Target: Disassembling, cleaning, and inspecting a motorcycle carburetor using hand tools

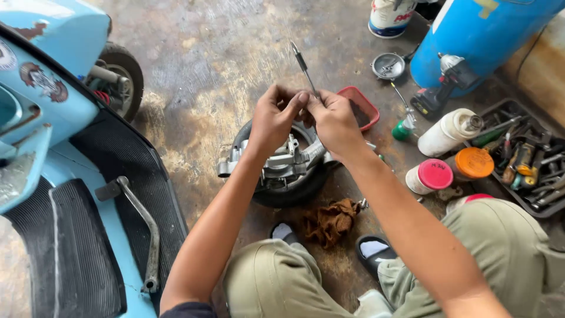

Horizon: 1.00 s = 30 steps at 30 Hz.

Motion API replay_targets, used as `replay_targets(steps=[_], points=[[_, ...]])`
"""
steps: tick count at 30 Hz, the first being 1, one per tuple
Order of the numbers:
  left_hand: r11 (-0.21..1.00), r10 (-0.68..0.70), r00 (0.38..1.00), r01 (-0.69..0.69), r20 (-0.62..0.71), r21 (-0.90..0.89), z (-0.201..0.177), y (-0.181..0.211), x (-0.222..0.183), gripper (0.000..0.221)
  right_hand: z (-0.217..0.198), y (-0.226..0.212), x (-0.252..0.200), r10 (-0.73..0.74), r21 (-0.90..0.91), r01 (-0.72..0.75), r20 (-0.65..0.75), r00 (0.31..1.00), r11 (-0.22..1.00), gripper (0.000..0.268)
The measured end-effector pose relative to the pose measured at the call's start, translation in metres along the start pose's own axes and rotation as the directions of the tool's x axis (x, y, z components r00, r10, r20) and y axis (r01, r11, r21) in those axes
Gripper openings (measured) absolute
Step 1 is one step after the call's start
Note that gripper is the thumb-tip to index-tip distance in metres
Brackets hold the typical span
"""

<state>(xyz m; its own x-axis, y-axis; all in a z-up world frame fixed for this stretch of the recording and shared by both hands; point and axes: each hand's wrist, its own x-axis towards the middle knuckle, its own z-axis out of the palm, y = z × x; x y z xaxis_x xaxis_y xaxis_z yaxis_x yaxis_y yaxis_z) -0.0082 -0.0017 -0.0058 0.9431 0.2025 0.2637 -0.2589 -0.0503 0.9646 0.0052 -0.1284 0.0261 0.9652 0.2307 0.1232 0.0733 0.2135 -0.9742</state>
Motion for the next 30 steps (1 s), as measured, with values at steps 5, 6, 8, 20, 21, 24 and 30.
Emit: replay_targets(steps=[5,6,8,20,21,24,30], points=[[0.944,-0.165,0.977,0.196,-0.135,0.264,-0.042,-0.016,-0.015,0.031,-0.043,-0.003,0.017,0.131,-0.638,0.044,0.224,0.966,0.769,0.033],[0.909,-0.184,0.963,0.242,-0.195,0.34,-0.05,-0.012,-0.019,0.029,-0.05,-0.011,0.023,0.154,-0.697,0.145,0.347,0.925,0.702,0.052],[0.883,-0.171,0.963,0.243,-0.208,0.402,-0.073,-0.032,-0.03,0.023,-0.054,-0.013,0.021,0.19,-0.684,0.125,0.366,0.911,0.719,0.048],[0.717,-0.369,0.913,0.159,0.175,0.679,-0.084,-0.107,-0.075,0.093,-0.071,0.063,0.018,0.198,-0.268,-0.085,0.429,0.882,0.96,0.018],[0.748,-0.322,0.929,0.132,0.181,0.65,-0.084,-0.113,-0.068,0.089,-0.074,0.069,0.025,0.173,-0.257,-0.055,0.463,0.87,0.965,0.019],[0.721,-0.242,0.947,0.028,0.213,0.693,-0.082,-0.131,-0.084,0.085,-0.065,0.077,0.024,0.086,-0.258,0.057,0.508,0.857,0.964,0.016],[0.706,-0.057,0.979,-0.098,0.194,0.701,-0.076,-0.143,-0.094,0.084,-0.066,0.094,0.012,-0.026,-0.309,0.294,0.649,0.761,0.905,0.014]])
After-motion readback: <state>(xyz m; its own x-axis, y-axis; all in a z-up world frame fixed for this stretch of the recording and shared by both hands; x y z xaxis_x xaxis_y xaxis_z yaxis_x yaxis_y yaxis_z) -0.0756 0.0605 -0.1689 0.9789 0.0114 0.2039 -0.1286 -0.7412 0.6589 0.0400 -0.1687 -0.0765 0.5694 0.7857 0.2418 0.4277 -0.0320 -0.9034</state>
